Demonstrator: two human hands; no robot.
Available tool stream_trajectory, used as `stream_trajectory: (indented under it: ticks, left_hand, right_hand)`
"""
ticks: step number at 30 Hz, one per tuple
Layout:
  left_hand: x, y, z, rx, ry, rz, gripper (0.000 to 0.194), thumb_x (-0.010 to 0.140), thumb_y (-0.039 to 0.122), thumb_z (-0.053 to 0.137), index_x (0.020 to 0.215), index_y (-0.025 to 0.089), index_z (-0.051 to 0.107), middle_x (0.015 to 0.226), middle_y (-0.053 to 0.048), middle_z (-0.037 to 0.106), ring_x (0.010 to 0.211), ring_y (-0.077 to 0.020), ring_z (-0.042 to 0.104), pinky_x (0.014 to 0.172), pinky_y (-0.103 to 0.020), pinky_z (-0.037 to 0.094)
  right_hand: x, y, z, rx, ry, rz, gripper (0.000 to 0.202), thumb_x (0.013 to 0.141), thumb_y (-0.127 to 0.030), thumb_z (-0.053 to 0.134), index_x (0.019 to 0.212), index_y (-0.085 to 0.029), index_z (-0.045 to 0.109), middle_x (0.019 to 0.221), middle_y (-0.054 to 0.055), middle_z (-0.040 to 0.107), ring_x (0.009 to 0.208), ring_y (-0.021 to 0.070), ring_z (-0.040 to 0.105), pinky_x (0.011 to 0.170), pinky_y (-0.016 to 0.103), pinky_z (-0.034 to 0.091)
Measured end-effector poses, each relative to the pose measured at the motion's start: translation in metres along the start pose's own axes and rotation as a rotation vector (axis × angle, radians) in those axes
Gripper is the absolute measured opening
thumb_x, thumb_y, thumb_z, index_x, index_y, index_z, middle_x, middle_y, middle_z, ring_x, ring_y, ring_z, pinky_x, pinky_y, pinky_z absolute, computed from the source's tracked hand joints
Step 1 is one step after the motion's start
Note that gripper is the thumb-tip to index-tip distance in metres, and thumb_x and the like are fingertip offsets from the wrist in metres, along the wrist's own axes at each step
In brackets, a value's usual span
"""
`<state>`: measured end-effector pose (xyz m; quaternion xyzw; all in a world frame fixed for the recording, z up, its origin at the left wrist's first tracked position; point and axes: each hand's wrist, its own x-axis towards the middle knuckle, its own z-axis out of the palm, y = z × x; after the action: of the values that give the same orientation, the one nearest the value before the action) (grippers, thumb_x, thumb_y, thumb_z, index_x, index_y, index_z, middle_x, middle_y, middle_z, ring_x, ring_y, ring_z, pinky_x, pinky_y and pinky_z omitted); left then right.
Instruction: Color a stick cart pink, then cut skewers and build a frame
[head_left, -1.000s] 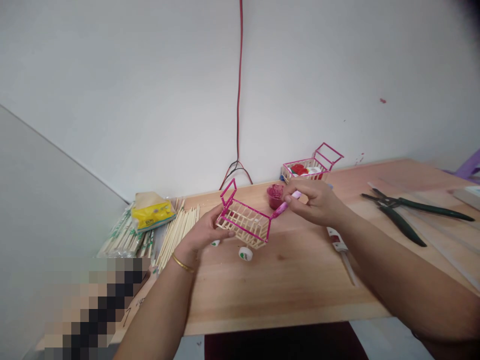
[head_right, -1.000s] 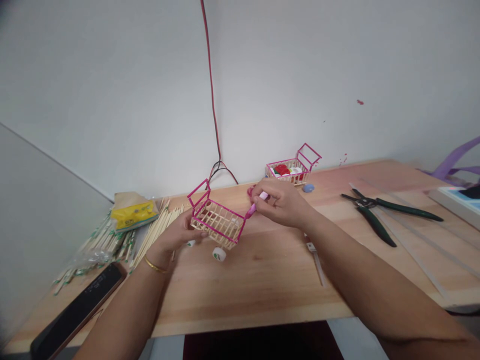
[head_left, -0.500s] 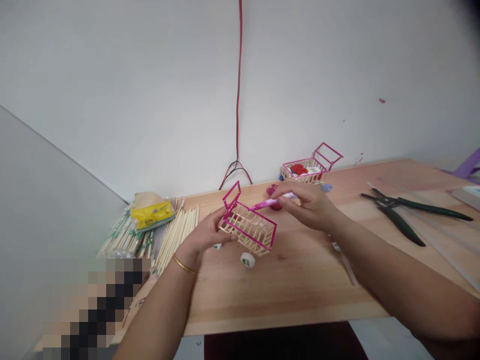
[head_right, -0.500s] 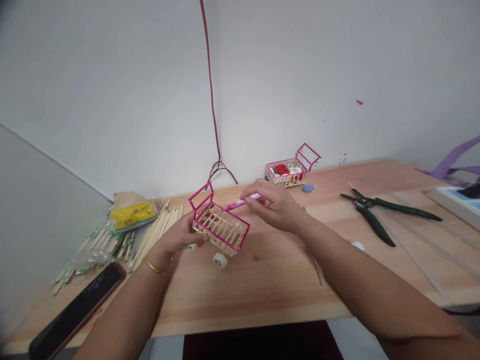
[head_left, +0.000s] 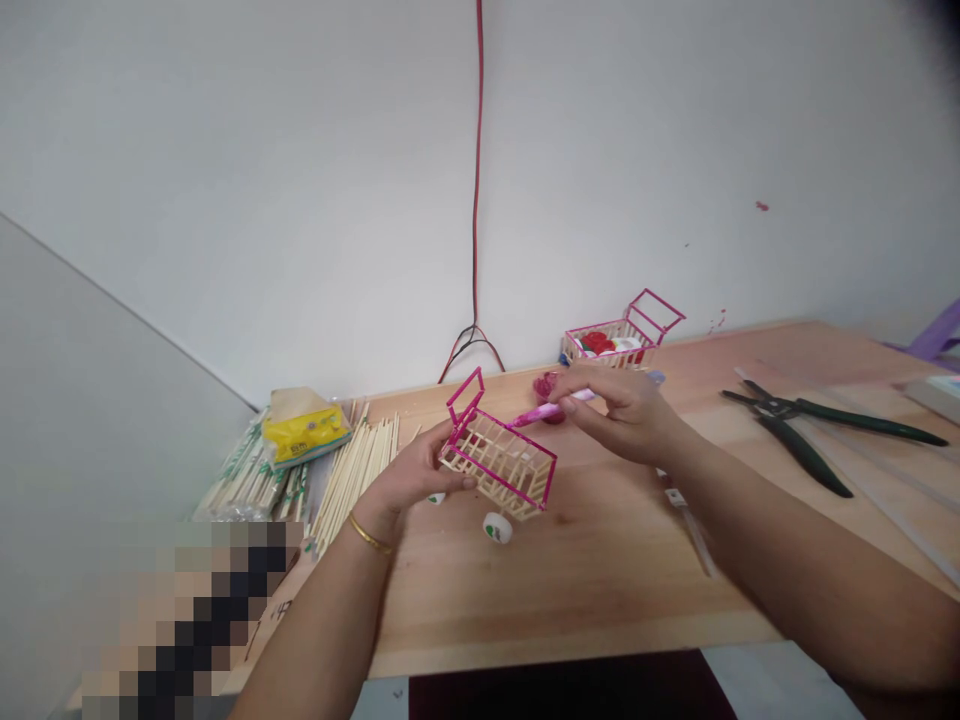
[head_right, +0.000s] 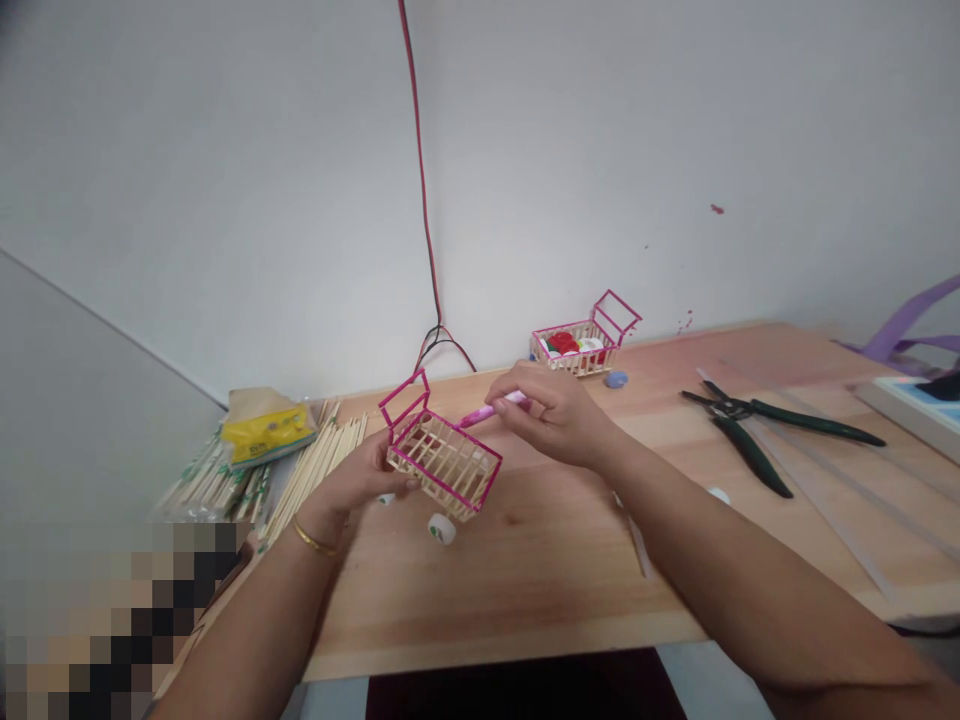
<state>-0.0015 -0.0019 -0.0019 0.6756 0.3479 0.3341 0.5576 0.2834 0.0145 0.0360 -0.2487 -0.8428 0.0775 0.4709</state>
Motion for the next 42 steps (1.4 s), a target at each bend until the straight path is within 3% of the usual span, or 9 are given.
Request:
stream_trajectory:
  ticks: [8,13,17,20,22,32,37,39,42]
  left_hand:
    - [0.0,-0.001,0.001,-0.067,-0.019,0.01,0.062,0.06,0.023,0.081,0.118,0.013,0.058,0.078,-0.003,0.061,0.069,-0.012,0.054,0.067,-0.023,0.043]
    - [-0.001,-0.003,-0.001,-0.121,-0.064,-0.039,0.063,0.06,0.024,0.081,0.118,0.013,0.058,0.079,-0.003,0.062,0.063,-0.0106,0.053,0.055,-0.02,0.04]
    - [0.0,-0.006,-0.002,-0.202,0.026,-0.038,0.064,0.06,0.02,0.08,0.119,0.014,0.057,0.08,-0.003,0.063,0.061,-0.0099,0.055,0.055,-0.019,0.042]
    - [0.002,-0.006,-0.001,-0.315,0.188,0.05,0.061,0.059,0.015,0.08,0.117,0.016,0.059,0.095,-0.005,0.066,0.082,-0.0152,0.062,0.074,-0.024,0.049]
    - [0.005,-0.006,-0.001,-0.389,0.268,0.096,0.056,0.059,0.015,0.08,0.112,0.016,0.061,0.104,-0.007,0.067,0.095,-0.0187,0.062,0.086,-0.028,0.047]
    - [0.007,-0.009,-0.003,-0.592,0.287,0.12,0.048,0.058,0.023,0.082,0.102,0.014,0.064,0.092,-0.006,0.07,0.084,-0.0183,0.065,0.079,-0.03,0.05]
    - [0.007,-0.012,-0.003,-0.58,0.249,0.116,0.048,0.06,0.025,0.081,0.103,0.014,0.064,0.093,-0.008,0.07,0.086,-0.02,0.065,0.078,-0.031,0.05]
    - [0.007,-0.013,-0.004,-0.584,0.259,0.113,0.044,0.06,0.026,0.081,0.099,0.014,0.064,0.09,-0.007,0.069,0.083,-0.0189,0.064,0.077,-0.03,0.05]
    - [0.007,-0.012,-0.004,-0.596,0.271,0.11,0.038,0.061,0.026,0.081,0.093,0.013,0.065,0.083,-0.005,0.068,0.076,-0.0158,0.062,0.074,-0.028,0.048]
  right_hand:
    - [-0.001,-0.001,0.002,0.002,0.027,0.015,0.011,0.088,-0.021,0.053,0.095,-0.022,0.061,0.086,0.005,0.067,0.08,0.0173,0.062,0.072,0.032,0.046]
    - [0.0,-0.002,0.005,0.015,-0.003,0.004,0.013,0.088,-0.023,0.053,0.098,-0.022,0.062,0.092,0.005,0.068,0.084,0.0176,0.062,0.073,0.032,0.047]
    - [-0.001,0.001,-0.002,-0.003,0.08,0.1,0.011,0.088,-0.025,0.053,0.09,-0.021,0.063,0.083,0.003,0.068,0.076,0.0163,0.063,0.069,0.029,0.047]
    - [-0.001,0.009,-0.008,-0.112,0.28,0.236,0.013,0.089,-0.029,0.053,0.091,-0.022,0.063,0.086,0.003,0.069,0.074,0.0161,0.063,0.065,0.028,0.047]
    - [-0.001,0.018,-0.011,-0.223,0.343,0.292,0.015,0.088,-0.031,0.053,0.091,-0.021,0.063,0.088,0.004,0.07,0.069,0.0157,0.063,0.061,0.028,0.046]
    - [-0.006,0.054,-0.005,-0.408,0.197,0.467,0.014,0.083,-0.029,0.054,0.09,-0.021,0.063,0.078,0.003,0.07,0.062,0.0162,0.062,0.058,0.028,0.043]
    - [-0.011,0.062,0.0,-0.445,0.081,0.429,0.013,0.082,-0.029,0.053,0.083,-0.021,0.062,0.069,0.002,0.067,0.061,0.0174,0.061,0.055,0.028,0.04]
    - [-0.011,0.062,0.001,-0.443,0.104,0.416,0.014,0.083,-0.031,0.053,0.082,-0.02,0.063,0.067,0.002,0.066,0.059,0.0174,0.06,0.054,0.028,0.04]
    - [-0.008,0.055,-0.001,-0.399,0.279,0.419,0.016,0.084,-0.034,0.054,0.084,-0.021,0.063,0.069,0.002,0.066,0.059,0.0162,0.06,0.055,0.028,0.042]
